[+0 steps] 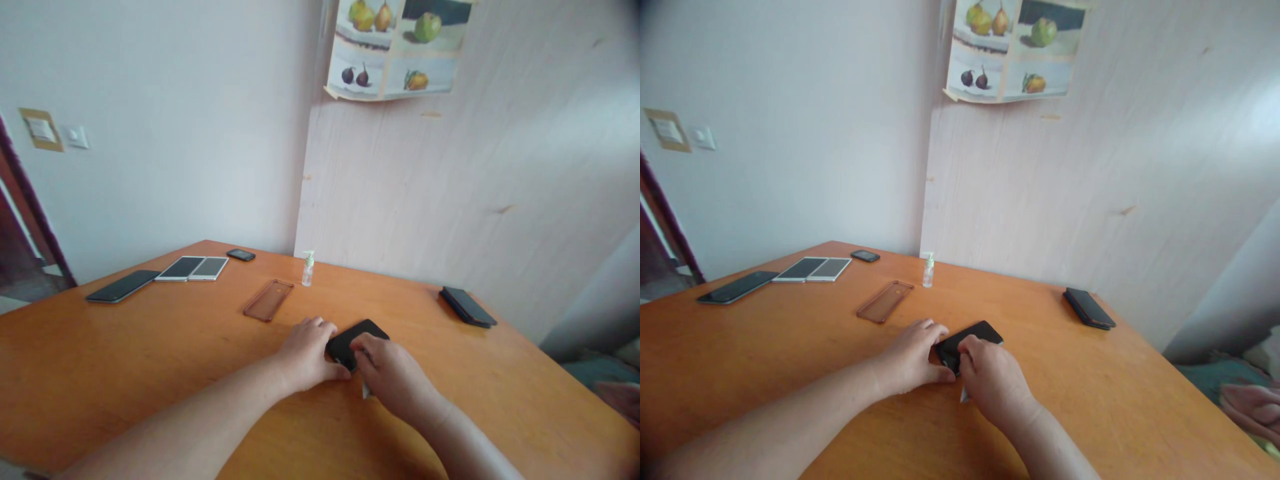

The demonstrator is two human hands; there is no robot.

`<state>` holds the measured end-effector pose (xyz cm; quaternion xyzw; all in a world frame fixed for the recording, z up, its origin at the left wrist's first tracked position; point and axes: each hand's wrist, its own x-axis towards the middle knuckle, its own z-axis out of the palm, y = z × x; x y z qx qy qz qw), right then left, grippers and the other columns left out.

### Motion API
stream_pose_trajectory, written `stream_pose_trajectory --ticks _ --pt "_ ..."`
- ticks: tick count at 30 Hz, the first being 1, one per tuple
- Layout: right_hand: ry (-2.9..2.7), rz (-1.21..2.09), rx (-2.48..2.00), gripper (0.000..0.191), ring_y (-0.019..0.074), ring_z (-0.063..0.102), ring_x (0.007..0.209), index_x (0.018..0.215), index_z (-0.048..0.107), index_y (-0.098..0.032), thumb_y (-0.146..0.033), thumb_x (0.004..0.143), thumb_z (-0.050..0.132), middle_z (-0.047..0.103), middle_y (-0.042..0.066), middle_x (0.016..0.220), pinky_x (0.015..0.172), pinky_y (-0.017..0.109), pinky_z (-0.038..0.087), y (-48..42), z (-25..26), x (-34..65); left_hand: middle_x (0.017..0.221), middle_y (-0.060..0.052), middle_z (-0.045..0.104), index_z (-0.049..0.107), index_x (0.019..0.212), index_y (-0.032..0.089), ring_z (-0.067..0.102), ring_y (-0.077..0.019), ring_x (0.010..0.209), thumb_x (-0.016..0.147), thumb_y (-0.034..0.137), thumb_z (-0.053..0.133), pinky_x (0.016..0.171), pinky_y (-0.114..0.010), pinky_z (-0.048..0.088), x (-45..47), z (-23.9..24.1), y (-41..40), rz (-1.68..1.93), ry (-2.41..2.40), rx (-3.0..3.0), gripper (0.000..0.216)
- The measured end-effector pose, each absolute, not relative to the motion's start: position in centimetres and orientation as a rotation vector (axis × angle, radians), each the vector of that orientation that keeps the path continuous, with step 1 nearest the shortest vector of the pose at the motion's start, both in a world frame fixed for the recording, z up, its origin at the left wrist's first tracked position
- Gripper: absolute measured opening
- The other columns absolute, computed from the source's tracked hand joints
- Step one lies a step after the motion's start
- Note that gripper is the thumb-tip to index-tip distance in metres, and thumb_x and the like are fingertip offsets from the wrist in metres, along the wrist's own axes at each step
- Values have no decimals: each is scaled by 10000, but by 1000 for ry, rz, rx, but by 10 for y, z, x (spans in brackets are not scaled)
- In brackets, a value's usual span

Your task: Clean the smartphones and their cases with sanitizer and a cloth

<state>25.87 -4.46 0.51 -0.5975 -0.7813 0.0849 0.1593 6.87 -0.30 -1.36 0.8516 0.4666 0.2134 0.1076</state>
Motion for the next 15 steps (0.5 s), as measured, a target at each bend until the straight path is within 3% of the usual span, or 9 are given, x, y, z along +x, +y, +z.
stream_pose_trajectory --ticks 6,10,15 --pt "-2362 314 -1698 360 224 661 998 1241 600 -233 -345 932 453 727 87 1015 799 284 430 -52 6 245 1072 -93 635 580 1104 206 595 -270 991 701 467 711 793 -339 465 68 -12 -7 655 1319 2491 498" --pt "-2321 297 -1816 422 278 656 1029 1231 614 -215 -442 887 520 723 121 1032 795 327 448 -49 11 253 1092 -98 642 565 1125 205 598 -279 1011 687 482 713 814 -351 471 69 -9 -9 644 1284 2441 539" --pt "-2314 277 -1890 475 297 658 1010 1190 641 -200 -503 829 584 726 132 1019 797 346 458 -49 13 259 1044 -65 659 567 1097 225 606 -248 994 693 271 662 844 -340 469 70 -12 -9 635 1281 2397 418"
